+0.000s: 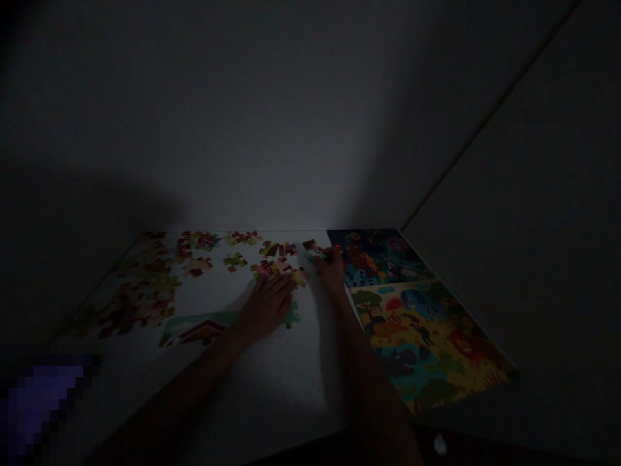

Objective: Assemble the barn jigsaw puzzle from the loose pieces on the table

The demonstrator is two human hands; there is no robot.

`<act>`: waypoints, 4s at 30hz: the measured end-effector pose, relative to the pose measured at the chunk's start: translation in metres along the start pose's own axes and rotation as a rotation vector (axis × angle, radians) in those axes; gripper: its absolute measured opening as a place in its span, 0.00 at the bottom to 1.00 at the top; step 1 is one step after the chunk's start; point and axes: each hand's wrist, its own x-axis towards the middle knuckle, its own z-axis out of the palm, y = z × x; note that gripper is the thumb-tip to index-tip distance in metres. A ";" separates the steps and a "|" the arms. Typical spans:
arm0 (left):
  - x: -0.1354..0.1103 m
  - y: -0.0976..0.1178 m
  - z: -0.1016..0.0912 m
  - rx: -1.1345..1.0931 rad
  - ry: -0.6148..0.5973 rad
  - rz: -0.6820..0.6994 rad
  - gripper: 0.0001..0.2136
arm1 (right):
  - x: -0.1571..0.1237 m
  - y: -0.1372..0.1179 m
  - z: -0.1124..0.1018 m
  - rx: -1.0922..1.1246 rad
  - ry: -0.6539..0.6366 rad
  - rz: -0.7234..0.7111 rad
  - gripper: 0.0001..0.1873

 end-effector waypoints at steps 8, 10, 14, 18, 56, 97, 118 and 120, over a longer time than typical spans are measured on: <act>-0.002 -0.011 -0.002 0.045 0.026 -0.077 0.19 | -0.006 -0.012 -0.007 0.095 0.039 0.022 0.30; -0.002 -0.014 -0.003 0.049 0.019 -0.095 0.20 | -0.006 -0.010 -0.007 0.096 0.036 0.036 0.32; -0.004 -0.022 -0.006 0.057 0.050 -0.128 0.19 | -0.007 -0.004 -0.008 0.126 0.014 0.060 0.36; -0.005 -0.025 -0.007 0.069 0.063 -0.153 0.19 | -0.011 -0.003 -0.009 0.119 -0.018 0.087 0.35; -0.011 -0.008 -0.010 -0.177 -0.078 0.169 0.25 | -0.038 -0.038 -0.008 -0.003 -0.411 0.150 0.16; -0.013 -0.009 -0.011 -0.196 -0.018 0.164 0.20 | -0.086 -0.036 -0.018 -0.137 -0.165 0.108 0.15; -0.011 -0.009 -0.009 -0.206 -0.001 0.171 0.15 | -0.082 -0.039 -0.029 -0.211 -0.345 0.046 0.10; -0.010 -0.009 -0.009 -0.202 -0.004 0.170 0.16 | -0.081 -0.037 -0.031 -0.211 -0.364 0.061 0.09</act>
